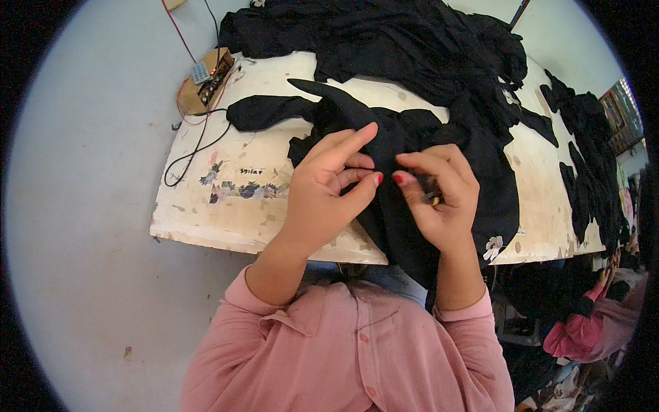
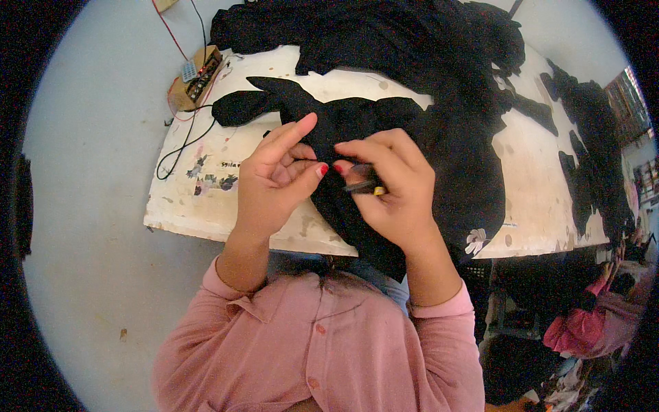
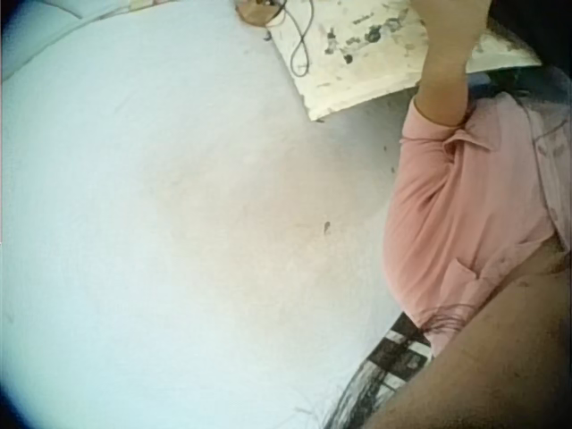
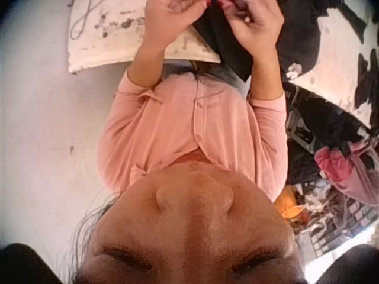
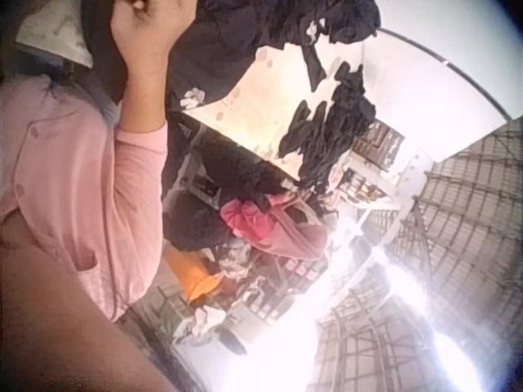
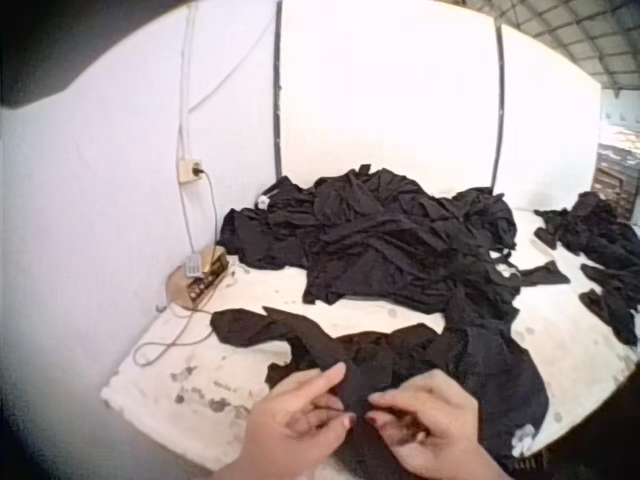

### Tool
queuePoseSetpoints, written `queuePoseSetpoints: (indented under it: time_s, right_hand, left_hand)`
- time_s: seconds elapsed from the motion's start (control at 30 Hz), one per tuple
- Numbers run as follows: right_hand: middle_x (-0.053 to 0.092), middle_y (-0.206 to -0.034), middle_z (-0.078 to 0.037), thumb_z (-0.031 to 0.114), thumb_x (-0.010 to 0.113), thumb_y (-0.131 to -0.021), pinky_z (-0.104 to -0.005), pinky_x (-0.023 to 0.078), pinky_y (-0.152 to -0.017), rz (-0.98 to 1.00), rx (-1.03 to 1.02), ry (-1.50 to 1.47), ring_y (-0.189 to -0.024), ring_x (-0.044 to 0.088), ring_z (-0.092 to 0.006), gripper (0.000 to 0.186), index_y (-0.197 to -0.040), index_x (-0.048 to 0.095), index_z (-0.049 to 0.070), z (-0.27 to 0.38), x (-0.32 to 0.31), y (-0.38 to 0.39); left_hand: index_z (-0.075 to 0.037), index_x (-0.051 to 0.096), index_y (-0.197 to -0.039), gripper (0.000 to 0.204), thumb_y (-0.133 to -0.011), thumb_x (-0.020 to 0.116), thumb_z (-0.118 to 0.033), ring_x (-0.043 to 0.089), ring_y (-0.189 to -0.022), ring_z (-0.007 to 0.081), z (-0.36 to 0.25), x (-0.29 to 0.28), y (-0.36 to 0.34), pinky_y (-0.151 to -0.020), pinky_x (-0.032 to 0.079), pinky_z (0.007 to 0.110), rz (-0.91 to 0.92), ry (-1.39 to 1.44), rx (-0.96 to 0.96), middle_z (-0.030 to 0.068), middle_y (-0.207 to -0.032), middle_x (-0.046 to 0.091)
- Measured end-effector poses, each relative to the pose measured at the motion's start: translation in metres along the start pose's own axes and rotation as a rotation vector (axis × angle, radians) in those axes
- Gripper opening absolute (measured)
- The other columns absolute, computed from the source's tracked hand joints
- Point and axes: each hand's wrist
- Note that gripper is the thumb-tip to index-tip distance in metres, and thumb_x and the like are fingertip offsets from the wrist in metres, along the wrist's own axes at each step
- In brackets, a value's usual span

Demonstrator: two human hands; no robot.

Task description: The person uses small scissors to cut a black fabric garment on a worktable, repeatedly trimming edges and small sections. The person repositions the garment several times to access different areas and continues cutting along seams and edges.

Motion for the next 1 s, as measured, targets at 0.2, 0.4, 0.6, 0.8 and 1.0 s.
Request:
queuePoseSetpoints:
  time_s: [0.2, 0.4, 0.6, 0.8, 1.0]
  right_hand:
    - [0.063, -0.086, -0.007, -0.002, 0.066, -0.056, -0.0301, 0.050, -0.054, -0.024, -0.227, 0.224, -0.065, 0.062, -0.0221, 0.038, -0.092, 0.069, 0.008, 0.007, 0.007, -0.004]
    - [0.059, -0.085, -0.007, 0.002, 0.065, -0.067, -0.0287, 0.046, -0.057, 0.031, -0.158, 0.235, -0.067, 0.059, -0.0195, 0.022, -0.089, 0.062, 0.005, 0.003, 0.010, 0.000]
    - [0.054, -0.087, -0.006, 0.006, 0.062, -0.088, -0.0259, 0.043, -0.069, 0.044, 0.244, -0.513, -0.078, 0.052, -0.0141, 0.005, -0.089, 0.058, 0.004, 0.000, 0.002, 0.005]
    - [0.059, -0.086, -0.009, -0.001, 0.068, -0.074, -0.0269, 0.049, -0.060, 0.015, -0.023, 0.025, -0.072, 0.062, -0.0181, 0.021, -0.093, 0.067, 0.006, 0.007, 0.009, 0.000]
    - [0.059, -0.084, -0.009, -0.004, 0.062, -0.063, -0.0277, 0.047, -0.056, -0.013, -0.348, 0.418, -0.070, 0.061, -0.0222, 0.030, -0.092, 0.064, 0.004, 0.007, 0.014, -0.001]
  left_hand:
    - [-0.004, 0.056, -0.128, 0.055, -0.077, 0.061, 0.016, 0.060, -0.096, 0.0116, -0.005, 0.004, 0.003, -0.082, 0.054, 0.023, 0.031, -0.183, 0.067, 0.0080, -0.116, 0.051]
    - [-0.004, 0.054, -0.131, 0.059, -0.076, 0.062, 0.016, 0.059, -0.096, 0.0111, -0.003, 0.004, 0.003, -0.083, 0.053, 0.022, 0.050, 0.004, -0.048, 0.0067, -0.118, 0.050]
    - [-0.002, 0.051, -0.133, 0.062, -0.076, 0.062, 0.018, 0.055, -0.095, 0.0086, 0.001, -0.003, 0.000, -0.083, 0.051, 0.020, 0.003, 0.097, -0.100, 0.0038, -0.121, 0.049]
    - [-0.004, 0.053, -0.132, 0.058, -0.077, 0.063, 0.014, 0.058, -0.095, 0.0097, -0.002, -0.001, 0.002, -0.082, 0.054, 0.022, 0.032, -0.056, -0.029, 0.0062, -0.121, 0.049]
    - [-0.002, 0.053, -0.131, 0.059, -0.076, 0.063, 0.015, 0.059, -0.096, 0.0110, -0.003, 0.000, 0.003, -0.080, 0.055, 0.023, 0.037, -0.022, -0.081, 0.0076, -0.120, 0.049]
Point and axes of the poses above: each hand's wrist, its own y-axis away from the middle knuckle, its own x-axis out of the palm, z = x × y
